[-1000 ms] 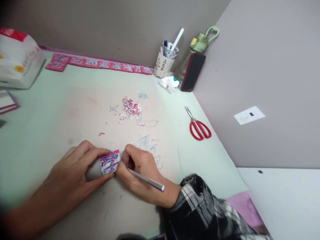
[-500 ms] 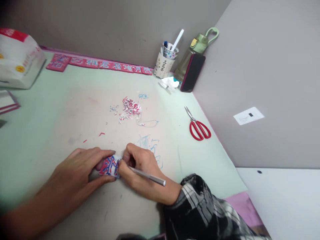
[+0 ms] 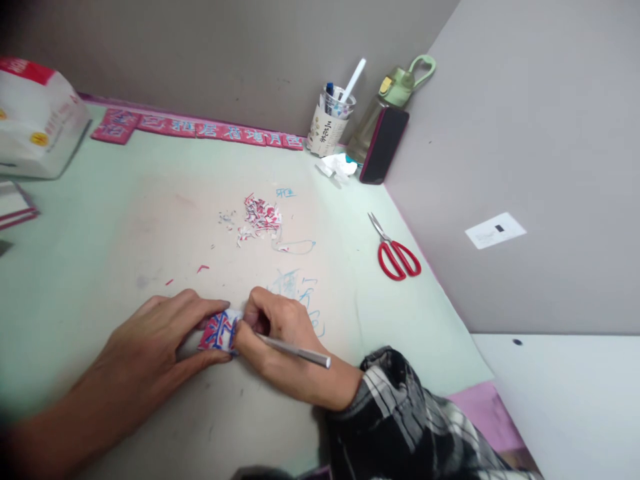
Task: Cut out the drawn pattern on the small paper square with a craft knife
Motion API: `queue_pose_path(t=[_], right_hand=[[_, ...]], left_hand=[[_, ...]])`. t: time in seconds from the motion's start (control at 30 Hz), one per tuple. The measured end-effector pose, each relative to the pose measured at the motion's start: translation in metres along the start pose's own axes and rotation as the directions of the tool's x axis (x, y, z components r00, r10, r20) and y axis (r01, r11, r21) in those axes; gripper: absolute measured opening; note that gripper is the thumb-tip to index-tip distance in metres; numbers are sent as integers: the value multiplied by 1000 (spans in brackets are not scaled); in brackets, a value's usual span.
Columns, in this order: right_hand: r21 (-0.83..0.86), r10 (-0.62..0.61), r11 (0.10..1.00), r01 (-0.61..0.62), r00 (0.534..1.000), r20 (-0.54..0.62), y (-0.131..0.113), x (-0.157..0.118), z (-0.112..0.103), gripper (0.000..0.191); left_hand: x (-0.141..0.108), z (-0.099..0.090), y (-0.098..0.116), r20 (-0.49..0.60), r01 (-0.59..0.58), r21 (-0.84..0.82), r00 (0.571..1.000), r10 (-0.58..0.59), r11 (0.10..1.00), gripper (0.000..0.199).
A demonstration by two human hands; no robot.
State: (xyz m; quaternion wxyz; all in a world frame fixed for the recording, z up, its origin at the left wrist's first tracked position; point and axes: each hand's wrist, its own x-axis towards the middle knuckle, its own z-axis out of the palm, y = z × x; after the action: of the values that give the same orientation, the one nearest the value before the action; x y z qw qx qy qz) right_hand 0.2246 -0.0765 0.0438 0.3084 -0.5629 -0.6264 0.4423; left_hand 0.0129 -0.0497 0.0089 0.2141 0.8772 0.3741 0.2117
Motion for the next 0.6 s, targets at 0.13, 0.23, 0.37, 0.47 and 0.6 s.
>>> queue_pose_path(t=[0.13, 0.23, 0.37, 0.47, 0.6], right_hand=[[66, 31, 997, -32, 999, 9, 2, 1, -1, 17], [27, 9, 1000, -9, 1000, 26, 2, 1, -2, 18], [-3, -3, 1000, 3, 999, 33, 3, 0, -2, 19], [-2, -1, 1000, 1, 999, 40, 3, 1, -2, 18], [21, 6, 1000, -7, 999, 52, 2, 2, -4, 19]], left_hand=[[-1, 3, 1, -70, 39, -24, 997, -41, 999, 32], [-3, 4, 0, -55, 27, -43, 998, -30, 999, 32], [-3, 3, -2, -19, 14, -42, 1000, -15, 999, 39], [-3, 2, -1, -22, 37, -55, 999, -38, 998, 38], [-3, 1, 0, -9, 95, -92, 995, -96, 991, 35]])
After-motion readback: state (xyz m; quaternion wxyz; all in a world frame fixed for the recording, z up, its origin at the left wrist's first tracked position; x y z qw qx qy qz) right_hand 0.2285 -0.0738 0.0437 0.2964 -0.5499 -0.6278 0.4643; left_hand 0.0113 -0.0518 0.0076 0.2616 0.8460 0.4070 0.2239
